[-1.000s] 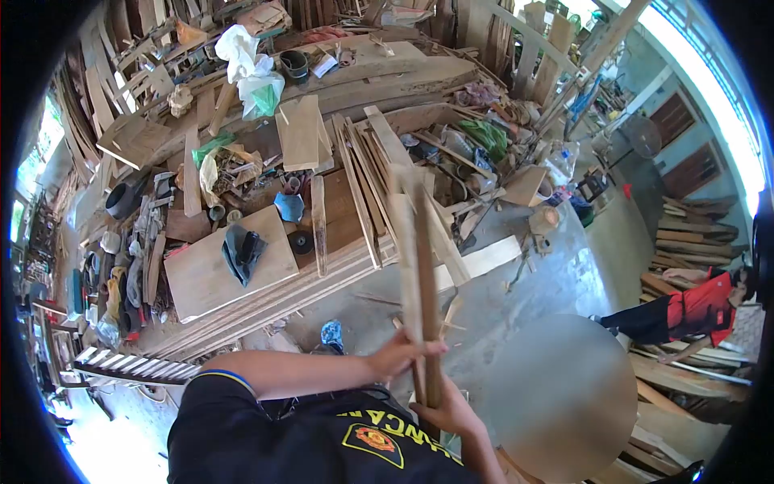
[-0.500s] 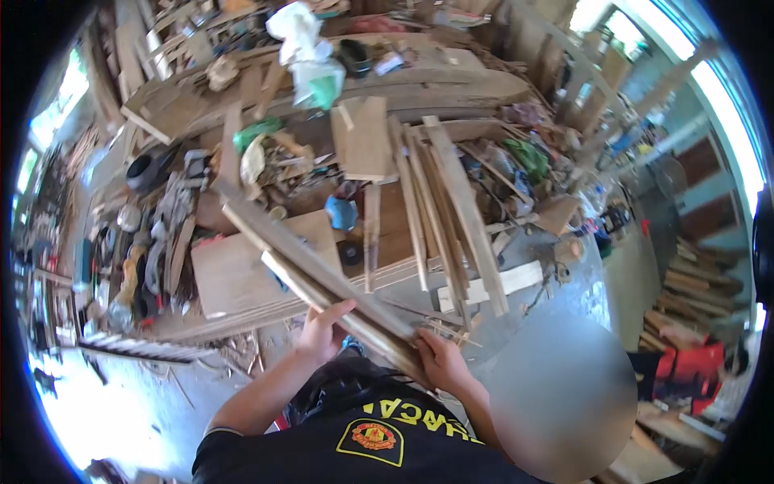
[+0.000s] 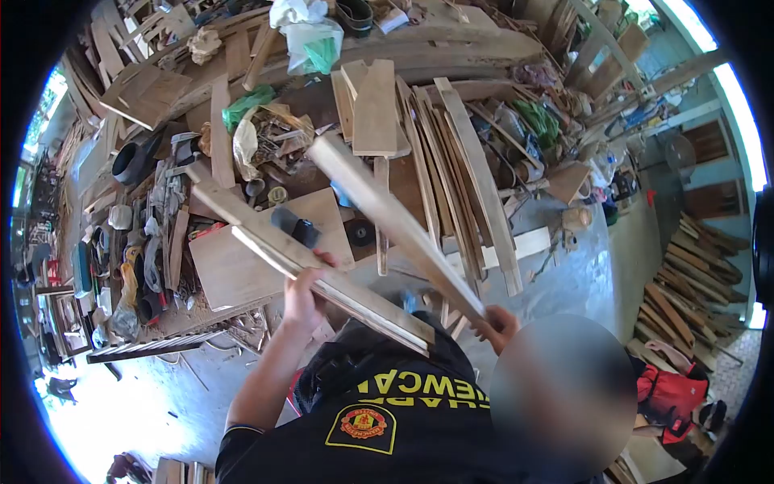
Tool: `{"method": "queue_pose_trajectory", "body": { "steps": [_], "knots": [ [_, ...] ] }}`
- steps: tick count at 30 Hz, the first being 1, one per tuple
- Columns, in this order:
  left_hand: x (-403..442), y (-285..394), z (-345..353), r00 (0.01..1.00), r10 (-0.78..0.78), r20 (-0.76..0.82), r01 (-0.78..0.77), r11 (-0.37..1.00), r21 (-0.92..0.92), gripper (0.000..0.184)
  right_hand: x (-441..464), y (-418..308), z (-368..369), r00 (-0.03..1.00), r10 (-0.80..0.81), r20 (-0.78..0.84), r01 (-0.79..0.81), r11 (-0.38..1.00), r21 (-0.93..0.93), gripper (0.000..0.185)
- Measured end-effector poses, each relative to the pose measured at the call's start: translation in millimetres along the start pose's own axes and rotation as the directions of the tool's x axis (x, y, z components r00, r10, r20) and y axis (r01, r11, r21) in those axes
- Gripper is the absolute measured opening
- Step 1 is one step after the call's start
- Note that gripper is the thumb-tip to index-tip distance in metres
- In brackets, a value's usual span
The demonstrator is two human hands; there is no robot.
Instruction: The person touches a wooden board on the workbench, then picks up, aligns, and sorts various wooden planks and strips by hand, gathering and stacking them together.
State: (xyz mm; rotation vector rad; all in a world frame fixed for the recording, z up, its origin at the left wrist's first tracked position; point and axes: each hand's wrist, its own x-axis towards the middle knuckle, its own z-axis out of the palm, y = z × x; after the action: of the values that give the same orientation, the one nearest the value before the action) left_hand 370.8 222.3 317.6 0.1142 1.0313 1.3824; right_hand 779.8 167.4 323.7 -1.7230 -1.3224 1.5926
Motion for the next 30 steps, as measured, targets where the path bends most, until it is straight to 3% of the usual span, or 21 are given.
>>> {"method": "queue_pose_trajectory", "body": {
  "steps": [5, 7, 8, 9, 10, 11, 13, 14, 16, 18, 19, 23, 26, 27, 28, 30],
  "knots": [
    [13, 10, -2, 0.995, 0.056, -0.086, -0.071, 0.980, -0.186, 0.033, 1, 35, -44, 0.989, 0.145, 0.020, -0.146, 0.984, 0.097, 0.020],
    [18, 11, -17, 0.978, 0.144, -0.152, -0.177, 0.956, -0.234, 0.031, 23, 59, -52, 0.995, 0.024, -0.098, -0.038, 0.989, -0.144, 0.025],
    [16, 14, -17, 0.953, 0.173, -0.249, -0.224, 0.955, -0.195, 0.031, 35, 58, -55, 0.995, 0.013, -0.100, -0.025, 0.992, -0.120, 0.025],
    [18, 15, -29, 0.942, 0.199, -0.269, -0.256, 0.946, -0.198, 0.033, 52, 53, -57, 0.991, -0.001, -0.134, -0.037, 0.958, -0.284, 0.026],
    [15, 19, -24, 0.888, 0.230, -0.399, -0.314, 0.936, -0.159, 0.030, 65, 49, -61, 0.986, -0.015, -0.167, -0.061, 0.896, -0.440, 0.026],
    [14, 22, -33, 0.871, 0.247, -0.425, -0.333, 0.933, -0.139, 0.026, 81, 59, -63, 0.985, -0.018, -0.174, -0.058, 0.905, -0.421, 0.026],
    [13, 26, -62, 0.850, 0.271, -0.451, -0.352, 0.930, -0.104, 0.021, 114, 85, -64, 0.925, -0.316, -0.212, 0.181, 0.855, -0.485, 0.029],
    [9, 28, -75, 0.812, 0.282, -0.511, -0.380, 0.920, -0.096, 0.016, 127, 82, -62, 0.952, -0.239, -0.190, 0.130, 0.880, -0.456, 0.031],
    [-12, 28, -73, 0.764, 0.302, -0.570, -0.410, 0.910, -0.067, 0.012, 150, 76, -51, 0.956, -0.224, -0.190, 0.124, 0.893, -0.432, 0.031],
    [-31, 26, -50, 0.632, 0.339, -0.697, -0.435, 0.899, 0.042, 0.012, 175, 93, -37, 0.943, -0.246, -0.225, 0.129, 0.891, -0.434, 0.030],
    [-38, 24, -60, 0.631, 0.350, -0.692, -0.444, 0.895, 0.048, 0.012, 186, 94, -34, 0.941, -0.253, -0.225, 0.138, 0.894, -0.427, 0.030],
    [-70, 8, -95, 0.626, 0.248, -0.740, -0.493, 0.860, -0.129, 0.016, 214, 83, -26, 0.960, -0.256, -0.115, 0.162, 0.839, -0.519, 0.039],
    [-74, -2, -100, 0.583, 0.184, -0.791, -0.485, 0.861, -0.157, 0.017, 229, 78, -16, 0.915, -0.382, -0.132, 0.244, 0.783, -0.571, 0.033],
    [-74, -4, -102, 0.538, 0.162, -0.827, -0.479, 0.867, -0.141, 0.017, 231, 72, -14, 0.944, -0.309, -0.115, 0.189, 0.793, -0.579, 0.033],
    [-75, -4, -104, 0.568, 0.147, -0.810, -0.490, 0.851, -0.189, 0.017, 233, 70, -11, 0.969, -0.229, -0.096, 0.131, 0.799, -0.586, 0.034],
    [-79, -6, -108, 0.577, 0.150, -0.803, -0.491, 0.849, -0.194, 0.017, 237, 68, -6, 0.970, -0.223, -0.096, 0.122, 0.790, -0.600, 0.033]
  ]
}}
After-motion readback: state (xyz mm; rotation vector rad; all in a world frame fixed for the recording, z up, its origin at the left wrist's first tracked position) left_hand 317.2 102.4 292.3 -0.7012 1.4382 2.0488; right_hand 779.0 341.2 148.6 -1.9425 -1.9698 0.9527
